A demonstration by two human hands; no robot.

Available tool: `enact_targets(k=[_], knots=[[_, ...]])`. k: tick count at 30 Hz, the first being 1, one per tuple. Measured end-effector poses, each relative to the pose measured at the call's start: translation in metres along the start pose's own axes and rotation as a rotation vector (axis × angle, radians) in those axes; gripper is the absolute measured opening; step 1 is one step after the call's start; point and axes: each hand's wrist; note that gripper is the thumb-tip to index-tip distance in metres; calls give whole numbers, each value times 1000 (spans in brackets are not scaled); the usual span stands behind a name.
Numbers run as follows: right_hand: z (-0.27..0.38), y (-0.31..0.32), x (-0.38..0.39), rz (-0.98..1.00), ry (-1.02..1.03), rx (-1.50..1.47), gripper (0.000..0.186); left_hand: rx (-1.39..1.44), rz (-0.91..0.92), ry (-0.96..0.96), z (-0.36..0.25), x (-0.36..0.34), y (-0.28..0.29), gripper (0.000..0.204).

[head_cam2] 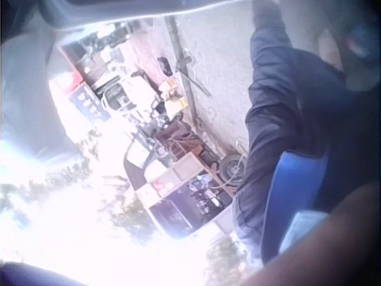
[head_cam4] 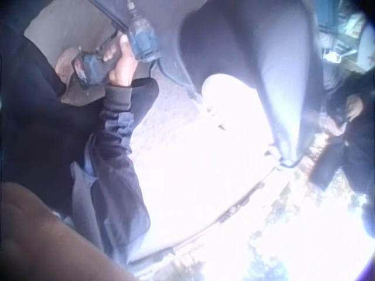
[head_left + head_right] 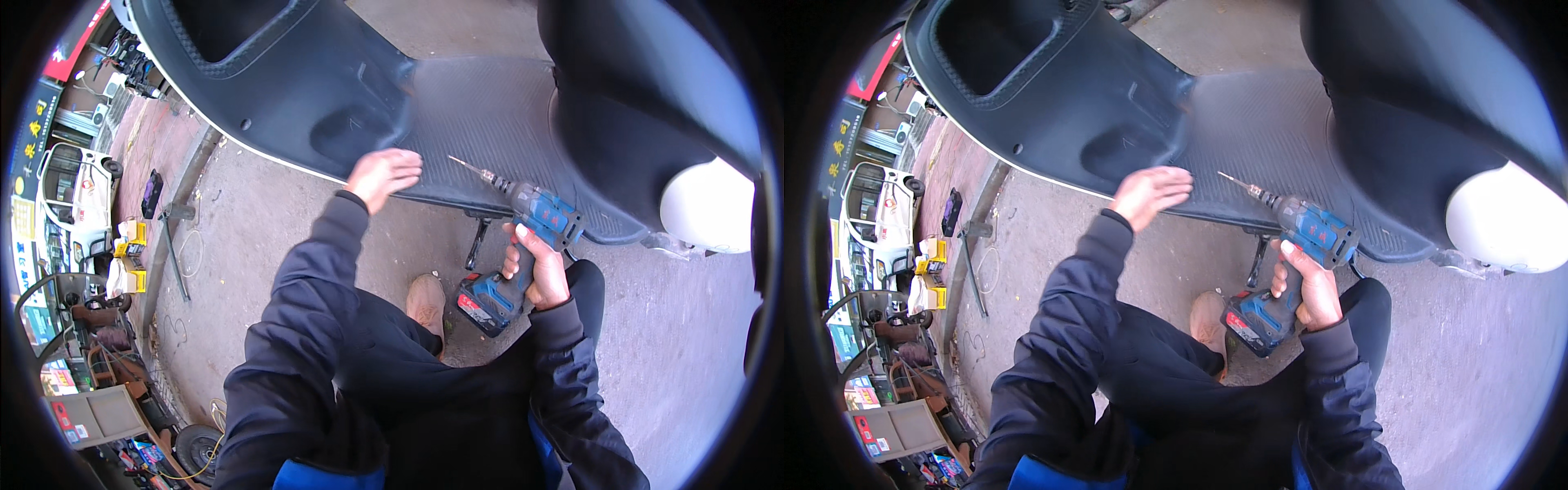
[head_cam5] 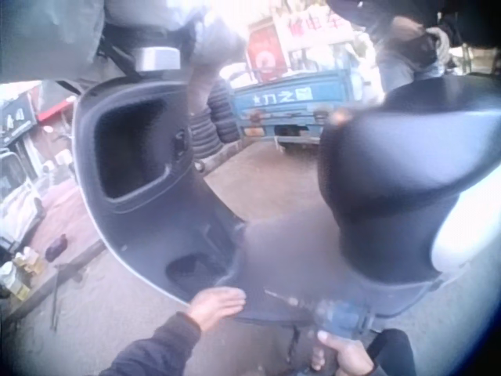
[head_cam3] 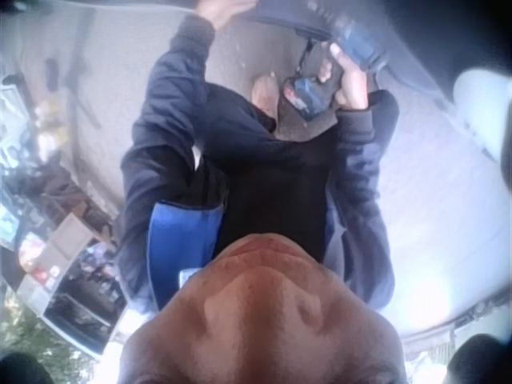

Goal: The person removes a light-colored cover from a white scooter, then uses a cordless drill to remove several screws from the scooter's seat and floorboard area. The person also adjusts the scooter's front fairing and retrieves a tool from a nearby cabinet.

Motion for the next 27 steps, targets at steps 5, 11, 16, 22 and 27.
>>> enact_targets(k=[5, 11, 16, 22, 27], knots=[[2, -3, 2, -9, 7, -3, 37, 117, -113, -148, 19, -23, -12, 46], [1, -7, 4, -9, 68, -12, 37, 145, -213, -182, -1, -14, 12, 44], [2, -13, 9, -51, 114, 62, 40, -347, -209, -346, -14, 13, -13, 33], [0, -14, 11, -154, 51, 67, 33, -924, -105, -667, 9, 22, -46, 24], [9, -33, 13, -279, -3, 13, 16, -828, -272, -721, 41, 36, -38, 17]])
Point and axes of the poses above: each hand's wrist, its own x-axis away from the middle knuckle, its own y-axis out of the back of the hand, z = x × y, and after that the axes turned 2 degrees about -y, right-handed
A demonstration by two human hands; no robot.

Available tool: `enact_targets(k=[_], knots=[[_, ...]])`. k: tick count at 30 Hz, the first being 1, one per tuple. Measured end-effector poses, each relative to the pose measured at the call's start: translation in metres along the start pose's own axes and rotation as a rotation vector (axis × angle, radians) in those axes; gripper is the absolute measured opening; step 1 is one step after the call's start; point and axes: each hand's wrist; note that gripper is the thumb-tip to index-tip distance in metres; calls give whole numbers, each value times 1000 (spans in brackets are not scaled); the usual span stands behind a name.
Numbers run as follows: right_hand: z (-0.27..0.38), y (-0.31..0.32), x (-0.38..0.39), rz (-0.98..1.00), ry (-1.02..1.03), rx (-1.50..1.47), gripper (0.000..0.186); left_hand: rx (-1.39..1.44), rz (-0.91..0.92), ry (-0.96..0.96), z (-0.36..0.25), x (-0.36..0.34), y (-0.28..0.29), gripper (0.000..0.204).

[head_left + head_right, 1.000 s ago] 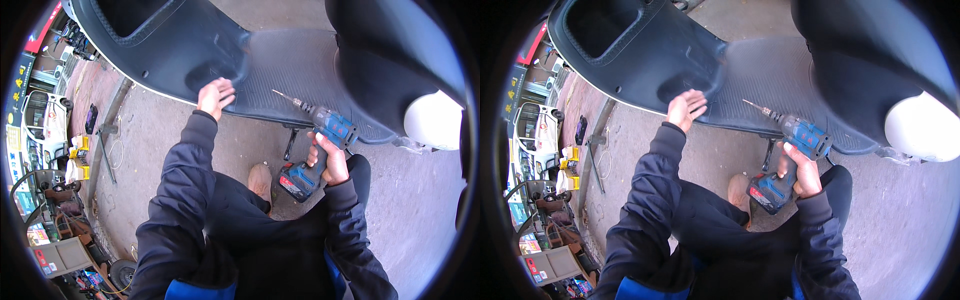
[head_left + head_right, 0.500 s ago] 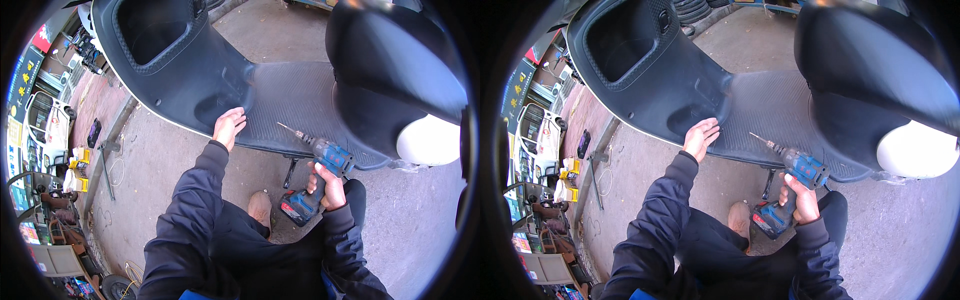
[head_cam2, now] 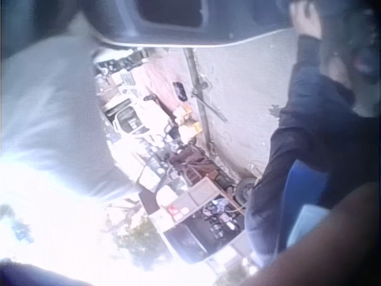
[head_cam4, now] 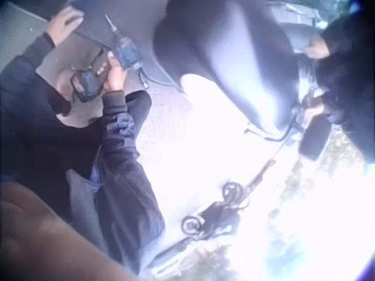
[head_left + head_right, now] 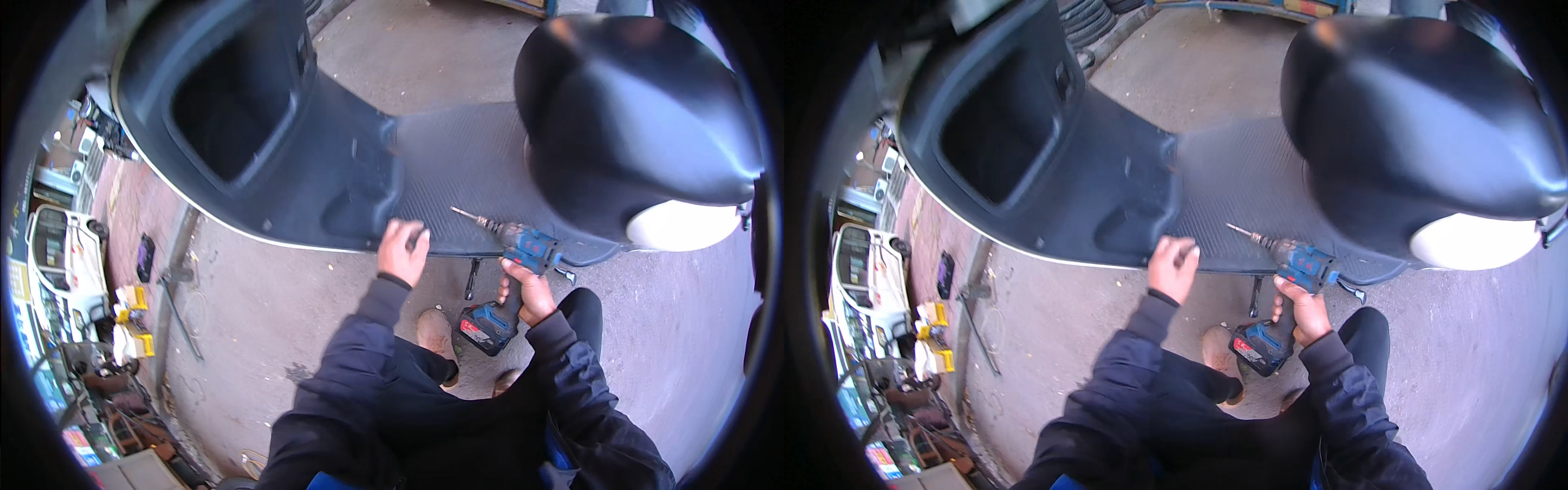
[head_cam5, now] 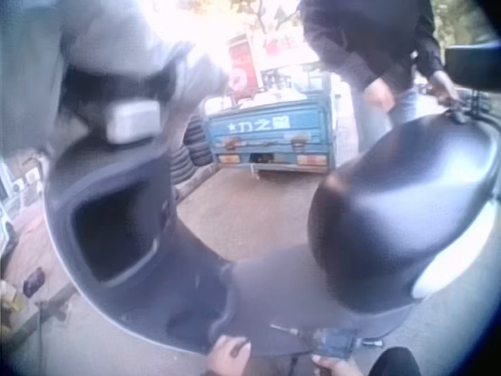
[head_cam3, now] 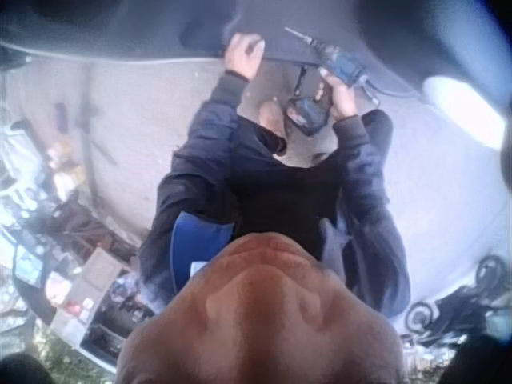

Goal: The person removes a light-colored cover from a white scooter, then uses a cordless drill to remove several screws from the scooter's seat and floorboard area. The person also adjusts the scooter's front fairing and retrieves a tool from a nearby cabinet.

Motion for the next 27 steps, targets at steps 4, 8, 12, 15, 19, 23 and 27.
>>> enact_targets(k=[4, 8, 12, 15, 19, 23, 27], knots=[[17, -21, 30, -114, -34, 10, 16, 31, 210, 261, -41, 74, 7, 20], [41, -39, 41, -52, -43, -7, 17, -24, 154, 448, -87, 90, 60, 24], [82, -59, 54, 25, -110, -21, 19, 51, 165, 635, -172, 3, 150, 25], [112, -71, 74, 10, -189, -49, 18, -119, 48, 273, -268, -91, 234, 20], [166, -111, 98, 77, -217, 24, 19, -356, -317, -170, -396, -210, 378, 18], [204, -142, 103, 138, -117, 174, 21, -558, -408, 44, -407, -277, 448, 22], [241, -175, 104, 77, -6, 325, 20, -408, -248, 311, -365, -286, 455, 40]])
Point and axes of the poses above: each hand's wrist, its own x-axis away from the middle knuckle, its own y-axis out of the back of the hand, z = x × y, and after that the axes turned 2 degrees about -y, right-handed
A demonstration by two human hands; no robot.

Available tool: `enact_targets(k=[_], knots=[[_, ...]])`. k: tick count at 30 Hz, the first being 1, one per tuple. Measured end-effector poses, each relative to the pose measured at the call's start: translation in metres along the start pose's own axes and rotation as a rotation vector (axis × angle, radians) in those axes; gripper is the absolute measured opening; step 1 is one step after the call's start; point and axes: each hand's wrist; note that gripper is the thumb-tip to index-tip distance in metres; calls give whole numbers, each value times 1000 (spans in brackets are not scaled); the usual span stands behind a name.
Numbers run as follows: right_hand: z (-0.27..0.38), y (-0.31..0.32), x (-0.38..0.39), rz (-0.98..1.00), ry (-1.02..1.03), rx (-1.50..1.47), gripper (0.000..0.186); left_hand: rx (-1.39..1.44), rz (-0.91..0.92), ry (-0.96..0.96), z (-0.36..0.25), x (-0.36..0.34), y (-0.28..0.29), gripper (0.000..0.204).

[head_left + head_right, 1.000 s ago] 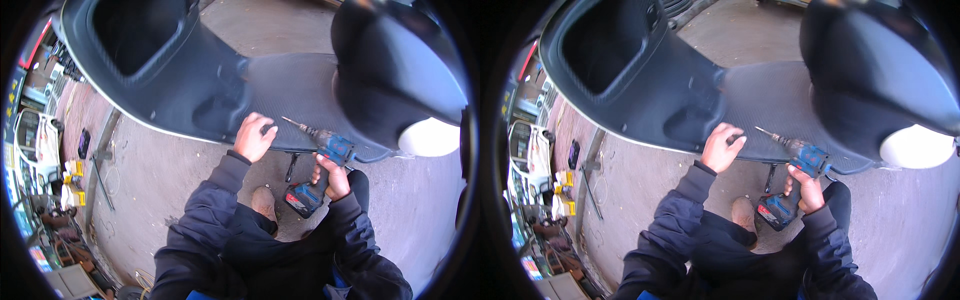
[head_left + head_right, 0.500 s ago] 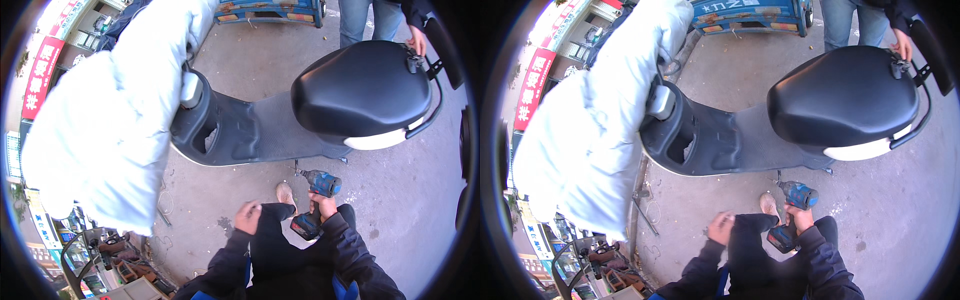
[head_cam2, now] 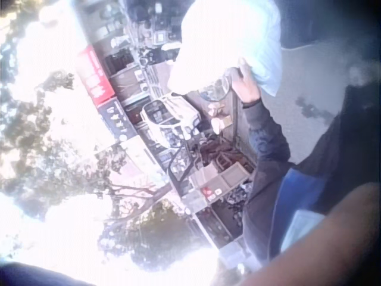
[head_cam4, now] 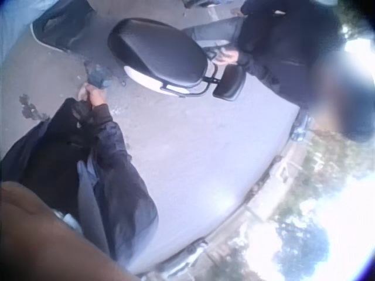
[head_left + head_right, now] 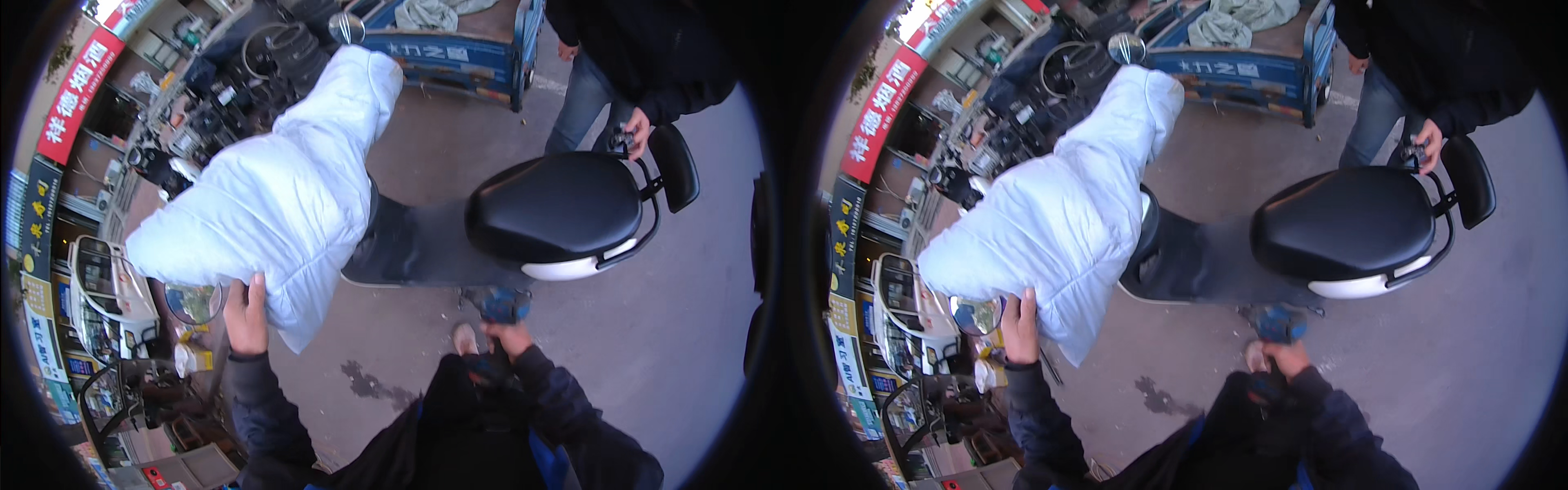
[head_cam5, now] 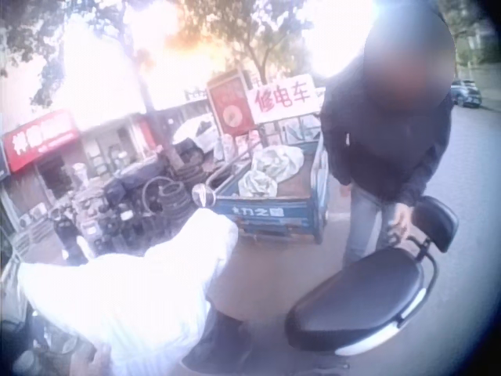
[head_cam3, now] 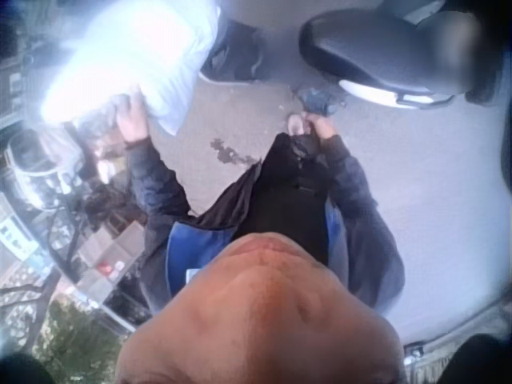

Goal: The person removes a light-colored cover from a white scooter, then uses a cordless drill to remove several screws from the scooter's seat and floorboard area. The person also adjusts the scooter's front fairing and retrieves a tool from a nearby cabinet.

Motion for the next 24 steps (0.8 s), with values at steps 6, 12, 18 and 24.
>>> enact_targets(k=[6, 12, 18, 24], knots=[[63, -15, 2, 140, -42, -61, 21, 97, 151, 268, 16, 15, -24, 59], [100, -18, -25, 90, -89, -49, 21, 232, 208, 455, 8, 57, -54, 60], [140, -7, -58, 138, -131, -96, 23, 498, 68, 685, -24, 104, -82, 57], [172, 30, -101, 232, -214, -245, 23, 0, 325, 760, -106, 105, -52, 50]])
Point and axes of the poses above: each hand's wrist, its own x-axis away from the middle knuckle, its own y-axis out of the back of the hand, z = x × y, and after that the axes turned 2 degrees about -y, right-handed
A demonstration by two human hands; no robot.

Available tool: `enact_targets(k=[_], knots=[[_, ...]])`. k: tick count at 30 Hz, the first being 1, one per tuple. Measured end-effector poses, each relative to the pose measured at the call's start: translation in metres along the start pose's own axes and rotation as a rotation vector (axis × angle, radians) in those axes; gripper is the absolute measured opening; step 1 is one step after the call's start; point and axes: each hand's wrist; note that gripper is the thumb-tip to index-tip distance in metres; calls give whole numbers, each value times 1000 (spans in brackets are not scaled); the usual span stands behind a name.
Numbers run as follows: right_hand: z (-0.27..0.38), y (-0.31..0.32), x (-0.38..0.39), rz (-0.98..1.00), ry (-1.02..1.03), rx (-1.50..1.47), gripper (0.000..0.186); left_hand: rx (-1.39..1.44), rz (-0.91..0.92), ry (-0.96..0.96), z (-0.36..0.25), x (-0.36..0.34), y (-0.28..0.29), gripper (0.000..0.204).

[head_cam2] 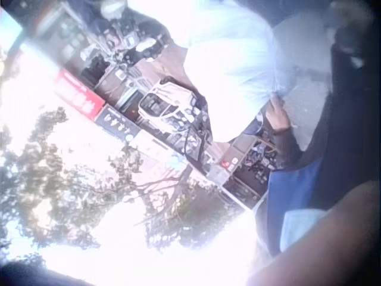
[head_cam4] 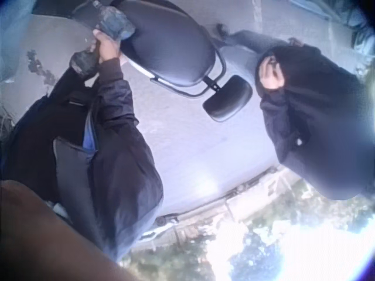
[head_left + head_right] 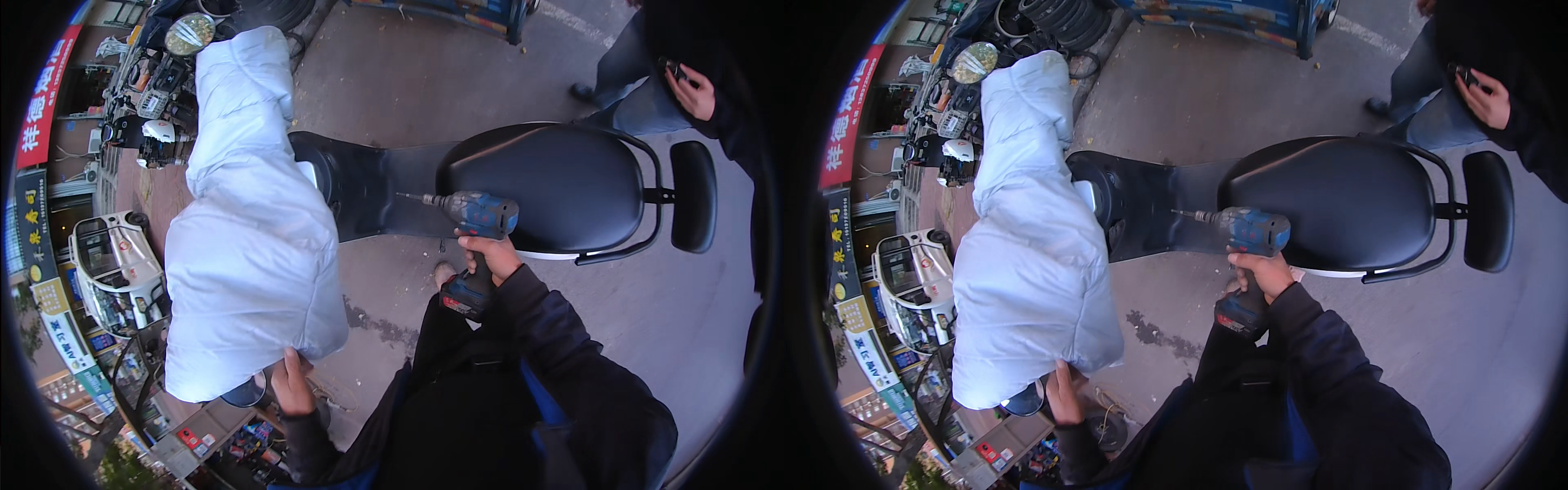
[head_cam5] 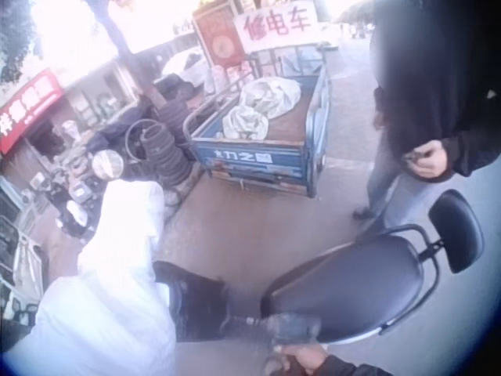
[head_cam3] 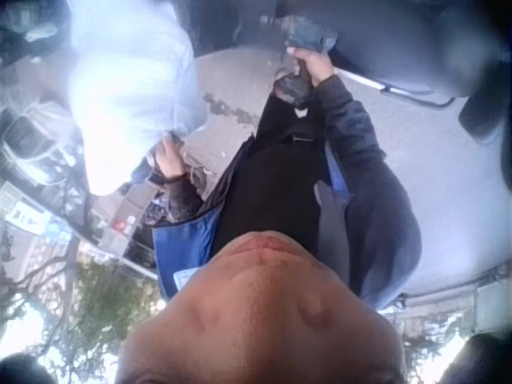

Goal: The person removes a light-colored cover from a white scooter, then uses a cordless drill to remove several screws from the scooter's seat and floorboard area. The person also adjusts the scooter's front fairing and retrieves a tool from a nearby cabinet.

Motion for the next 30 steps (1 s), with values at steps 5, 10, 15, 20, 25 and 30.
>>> enact_targets(k=[5, 10, 15, 20, 25, 30], knots=[[30, 11, -37, 17, -98, -115, 25, -190, 692, -30, -126, 27, 13, 31], [45, -9, -86, 56, -115, -164, 31, 61, 483, -448, -204, -62, -77, 31], [58, -25, -137, 29, -133, -158, 36, 594, 422, -214, -188, -231, -261, 33], [54, -28, -159, -37, -162, -149, 31, -413, 680, -491, -257, -358, -280, 41], [27, -42, -222, -24, -254, -232, 34, -877, 637, -895, -366, -376, -156, 35], [-7, -36, -263, -39, -344, -312, 29, -1028, 463, -988, -354, -277, -106, 27]])
Point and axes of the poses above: each hand's wrist, its own x-axis away from the middle knuckle, its own y-axis out of the back of the hand, z = x × y, and after that the axes turned 2 degrees about -y, right-handed
